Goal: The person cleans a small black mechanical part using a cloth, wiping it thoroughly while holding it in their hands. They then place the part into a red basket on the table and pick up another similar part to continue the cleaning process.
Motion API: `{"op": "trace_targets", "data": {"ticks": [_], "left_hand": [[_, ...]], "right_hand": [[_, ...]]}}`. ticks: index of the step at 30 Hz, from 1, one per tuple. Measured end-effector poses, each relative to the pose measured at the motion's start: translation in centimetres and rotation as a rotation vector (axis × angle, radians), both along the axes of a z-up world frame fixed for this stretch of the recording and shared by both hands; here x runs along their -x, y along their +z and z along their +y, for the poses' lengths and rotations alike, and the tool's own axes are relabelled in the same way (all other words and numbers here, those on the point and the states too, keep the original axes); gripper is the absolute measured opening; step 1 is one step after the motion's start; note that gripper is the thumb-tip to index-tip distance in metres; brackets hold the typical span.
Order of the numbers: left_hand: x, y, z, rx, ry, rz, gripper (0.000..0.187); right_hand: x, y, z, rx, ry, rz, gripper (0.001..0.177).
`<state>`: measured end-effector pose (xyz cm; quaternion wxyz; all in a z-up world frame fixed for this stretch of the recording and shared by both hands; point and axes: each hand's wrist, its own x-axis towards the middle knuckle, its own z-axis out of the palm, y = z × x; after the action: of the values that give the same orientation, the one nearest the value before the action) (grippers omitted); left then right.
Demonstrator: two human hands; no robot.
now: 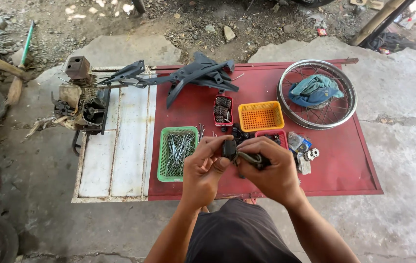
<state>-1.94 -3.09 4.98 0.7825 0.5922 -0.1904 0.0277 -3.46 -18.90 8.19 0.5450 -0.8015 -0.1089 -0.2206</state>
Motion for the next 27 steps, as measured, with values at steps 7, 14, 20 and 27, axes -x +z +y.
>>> {"op": "trace_targets", "data": {"ticks": [7,14,20,27], "left_hand": [[-1.5,-0.2,3.1,0.063,-0.051,-0.016,0.038],[-2.4,0.9,2.6,0.049,-0.074,-0.092,0.043],[-1.9,1.2,0.4,-0.16,-0.028,-0.279,0.04],[-0.9,0.5,-3.8,-0.265,0.09,-0.358,0.038]], "right_hand": [[-0.6,0.2,3.6,0.014,-0.088,-0.01,0.011],[0.3,0.5,2.5,-0.132,-0.107,0.05,0.011],[0.0,0.6,0.8,-0.194,-0.104,0.09,0.012],[-0.1,1.2,-3.3,-0.226,-0.024,0.194,0.012]]}}
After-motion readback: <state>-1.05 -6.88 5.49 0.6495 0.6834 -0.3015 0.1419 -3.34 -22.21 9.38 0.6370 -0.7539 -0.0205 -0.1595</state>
